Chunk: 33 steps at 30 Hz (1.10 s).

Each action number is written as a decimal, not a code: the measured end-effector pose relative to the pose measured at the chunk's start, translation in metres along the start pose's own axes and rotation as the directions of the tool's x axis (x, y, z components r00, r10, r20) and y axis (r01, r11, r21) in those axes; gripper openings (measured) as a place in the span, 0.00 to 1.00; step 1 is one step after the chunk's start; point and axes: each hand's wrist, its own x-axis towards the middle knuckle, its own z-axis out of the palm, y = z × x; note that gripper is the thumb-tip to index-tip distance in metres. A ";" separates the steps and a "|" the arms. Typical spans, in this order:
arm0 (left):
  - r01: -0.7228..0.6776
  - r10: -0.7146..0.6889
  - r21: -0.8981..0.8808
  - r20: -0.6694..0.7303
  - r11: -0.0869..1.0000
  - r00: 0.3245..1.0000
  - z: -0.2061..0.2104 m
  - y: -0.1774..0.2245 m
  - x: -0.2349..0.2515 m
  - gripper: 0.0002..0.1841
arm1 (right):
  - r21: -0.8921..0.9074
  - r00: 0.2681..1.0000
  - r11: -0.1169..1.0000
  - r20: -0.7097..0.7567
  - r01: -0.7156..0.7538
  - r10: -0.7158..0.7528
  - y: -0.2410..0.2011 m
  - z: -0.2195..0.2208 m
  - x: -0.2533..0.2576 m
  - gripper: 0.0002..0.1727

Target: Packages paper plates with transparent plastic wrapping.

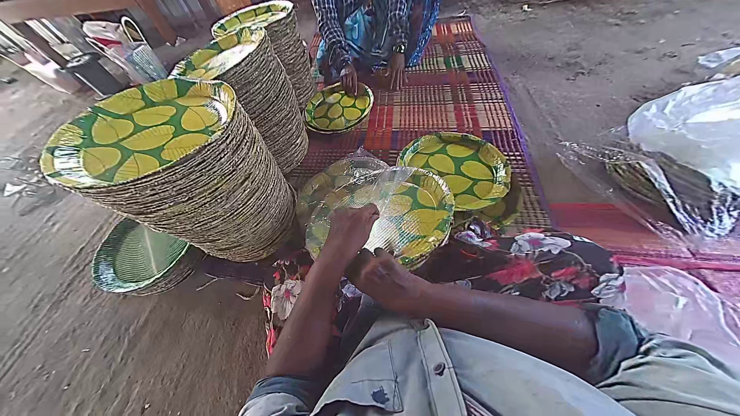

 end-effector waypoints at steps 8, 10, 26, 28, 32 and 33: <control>0.180 -0.218 -0.154 -0.278 0.971 0.936 0.001 -0.050 -0.041 0.36 | 0.025 0.990 0.995 -0.102 -0.094 0.096 0.016 0.017 -0.011 0.07; 0.320 -0.369 -0.229 -0.221 0.919 0.903 0.001 -0.073 -0.057 0.43 | 0.017 0.983 0.995 -0.151 -0.103 0.105 0.019 0.021 -0.014 0.09; 0.138 -0.190 -0.140 -0.488 0.980 0.852 0.013 -0.056 -0.070 0.13 | 0.100 0.971 0.983 -0.169 -0.155 0.170 0.042 -0.001 0.000 0.10; 0.041 -0.038 -0.003 -0.471 0.999 0.881 0.014 -0.032 -0.071 0.13 | 0.127 0.993 0.986 -0.028 -0.110 0.114 0.045 -0.001 0.017 0.08; 0.009 -0.002 0.012 -0.507 1.000 0.862 0.019 -0.023 -0.072 0.14 | 0.136 1.000 0.991 0.009 -0.009 0.008 0.047 0.009 0.032 0.10; 0.019 -0.033 -0.031 -0.534 0.999 0.845 0.018 -0.030 -0.074 0.14 | 0.122 0.994 0.992 -0.110 0.024 -0.011 0.049 0.014 0.028 0.09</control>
